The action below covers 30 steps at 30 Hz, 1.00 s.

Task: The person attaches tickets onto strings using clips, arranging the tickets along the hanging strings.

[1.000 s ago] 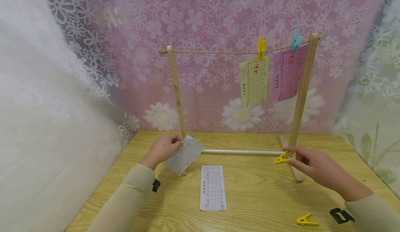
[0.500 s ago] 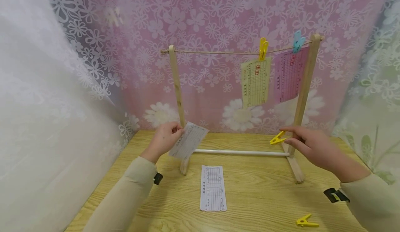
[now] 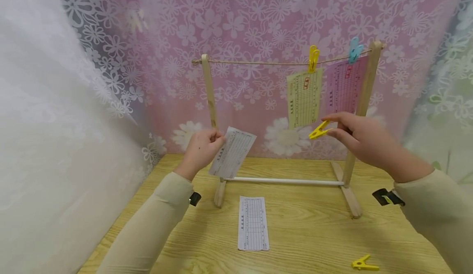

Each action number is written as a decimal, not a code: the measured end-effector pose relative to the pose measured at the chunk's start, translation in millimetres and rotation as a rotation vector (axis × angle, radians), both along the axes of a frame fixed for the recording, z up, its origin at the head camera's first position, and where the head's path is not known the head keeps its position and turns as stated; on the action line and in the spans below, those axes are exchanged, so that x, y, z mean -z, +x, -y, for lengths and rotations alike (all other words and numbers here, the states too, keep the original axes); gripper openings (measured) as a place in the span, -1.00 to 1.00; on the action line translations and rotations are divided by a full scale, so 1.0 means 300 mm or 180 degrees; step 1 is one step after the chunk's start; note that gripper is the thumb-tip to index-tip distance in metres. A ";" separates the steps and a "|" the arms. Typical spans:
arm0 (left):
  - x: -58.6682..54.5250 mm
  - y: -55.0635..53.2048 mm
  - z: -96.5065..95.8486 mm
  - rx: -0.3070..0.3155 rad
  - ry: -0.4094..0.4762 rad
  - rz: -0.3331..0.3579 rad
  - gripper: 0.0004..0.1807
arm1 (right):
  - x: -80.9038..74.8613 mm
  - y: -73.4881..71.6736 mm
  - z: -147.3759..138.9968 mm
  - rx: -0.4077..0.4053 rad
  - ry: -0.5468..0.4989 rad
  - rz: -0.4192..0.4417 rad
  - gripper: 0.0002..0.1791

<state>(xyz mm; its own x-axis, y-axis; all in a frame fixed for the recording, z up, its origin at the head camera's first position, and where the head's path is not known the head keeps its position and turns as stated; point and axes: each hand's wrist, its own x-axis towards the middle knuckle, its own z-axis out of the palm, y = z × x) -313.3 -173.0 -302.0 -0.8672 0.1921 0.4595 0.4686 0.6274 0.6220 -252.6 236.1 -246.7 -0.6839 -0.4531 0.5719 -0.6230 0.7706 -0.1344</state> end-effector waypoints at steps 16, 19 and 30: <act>-0.124 -0.022 -0.115 0.0014 0.0482 -0.0319 -0.79 | -0.266 -0.040 0.152 0.0038 0.0379 -0.0269 -0.71; -0.149 -0.032 -0.138 0.0049 0.0641 -0.0346 -0.79 | -0.325 -0.049 0.183 0.0044 0.0464 -0.0291 -0.70; -0.227 -0.068 -0.235 0.0031 0.0960 -0.0416 -0.77 | -0.502 -0.109 0.267 0.0075 0.0513 -0.0367 -0.74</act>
<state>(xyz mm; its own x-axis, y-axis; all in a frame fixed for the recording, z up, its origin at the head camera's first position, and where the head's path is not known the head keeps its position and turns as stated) -333.7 -102.5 -233.9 -0.7960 0.0386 0.6041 0.5617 0.4192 0.7133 -285.3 156.0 -96.0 -0.6295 -0.5297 0.5685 -0.6086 0.7909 0.0630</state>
